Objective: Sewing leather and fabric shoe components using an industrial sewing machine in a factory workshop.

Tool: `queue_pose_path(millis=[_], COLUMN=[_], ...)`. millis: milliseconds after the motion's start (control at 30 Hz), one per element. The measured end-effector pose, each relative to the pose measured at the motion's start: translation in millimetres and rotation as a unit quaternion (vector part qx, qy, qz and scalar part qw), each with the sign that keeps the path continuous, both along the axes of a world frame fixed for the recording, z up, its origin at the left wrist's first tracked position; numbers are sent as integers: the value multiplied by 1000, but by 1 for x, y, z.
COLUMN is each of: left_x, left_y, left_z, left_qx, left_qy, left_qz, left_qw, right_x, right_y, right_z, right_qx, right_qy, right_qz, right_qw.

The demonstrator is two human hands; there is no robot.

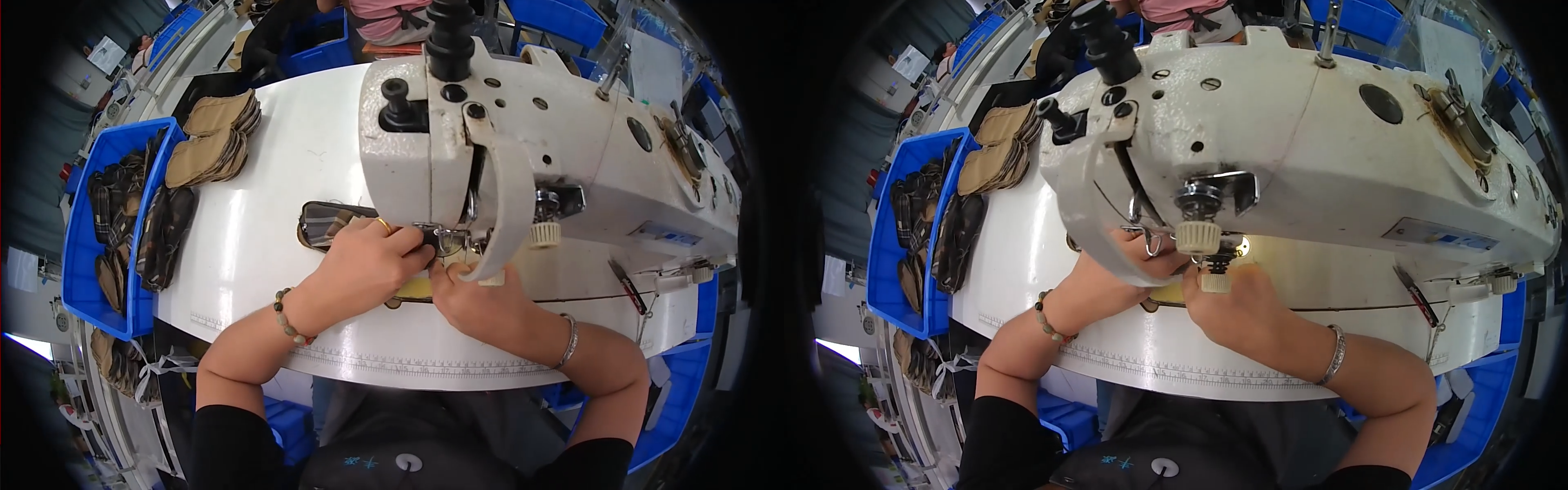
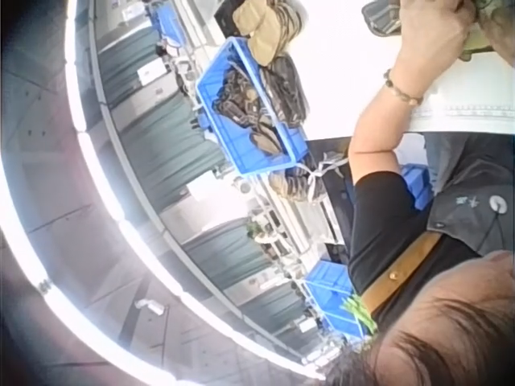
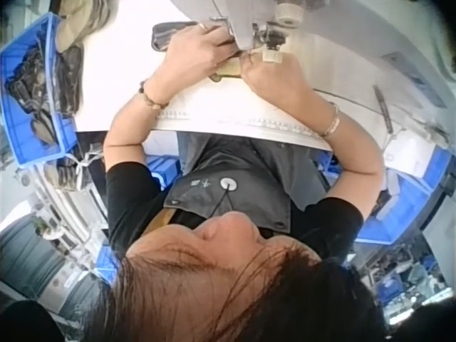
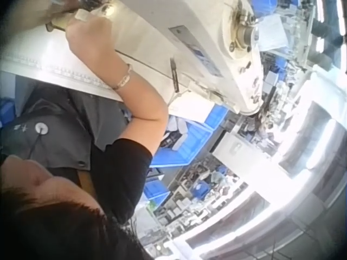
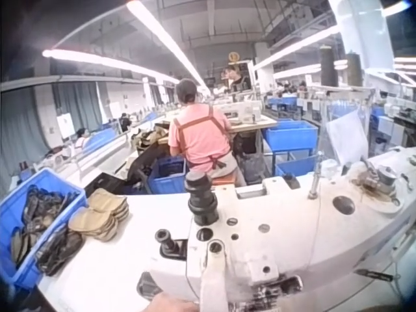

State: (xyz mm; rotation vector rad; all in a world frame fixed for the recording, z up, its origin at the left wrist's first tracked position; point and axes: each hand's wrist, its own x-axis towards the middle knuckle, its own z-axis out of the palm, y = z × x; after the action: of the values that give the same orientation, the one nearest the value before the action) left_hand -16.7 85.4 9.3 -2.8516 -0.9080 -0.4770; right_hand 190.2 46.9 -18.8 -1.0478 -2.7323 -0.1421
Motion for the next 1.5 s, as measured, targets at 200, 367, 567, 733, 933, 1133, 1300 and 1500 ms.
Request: queue_pose_path(millis=[200,367,567,733,933,1133,1300,1500], left_x=[-3,2,3,-3,-2,-3,-3,-4], left_y=[-5,-3,-5,0,7,7,6,5], left_z=[4,9,7,-2,-8,-4,-5,-2], left_qx=[-32,-42,-36,-3,-12,-13,-20,-28], left_qy=[24,8,1,-39,-77,-74,-76,-59], left_qz=[5,17,41,16,13,13,11,6], left_qw=[999,999,998,999,997,997,997,998], right_x=[0,3,3,1,0,0,1,0], right_y=[1,3,4,3,8,17,19,1], right_z=[3,3,4,5,0,-10,-12,0], right_qx=[42,54,31,42,169,206,166,84], right_qy=[34,44,50,28,31,43,102,-14], right_qz=[18,21,36,36,37,51,101,50], right_qw=[998,997,998,998,984,976,976,995])
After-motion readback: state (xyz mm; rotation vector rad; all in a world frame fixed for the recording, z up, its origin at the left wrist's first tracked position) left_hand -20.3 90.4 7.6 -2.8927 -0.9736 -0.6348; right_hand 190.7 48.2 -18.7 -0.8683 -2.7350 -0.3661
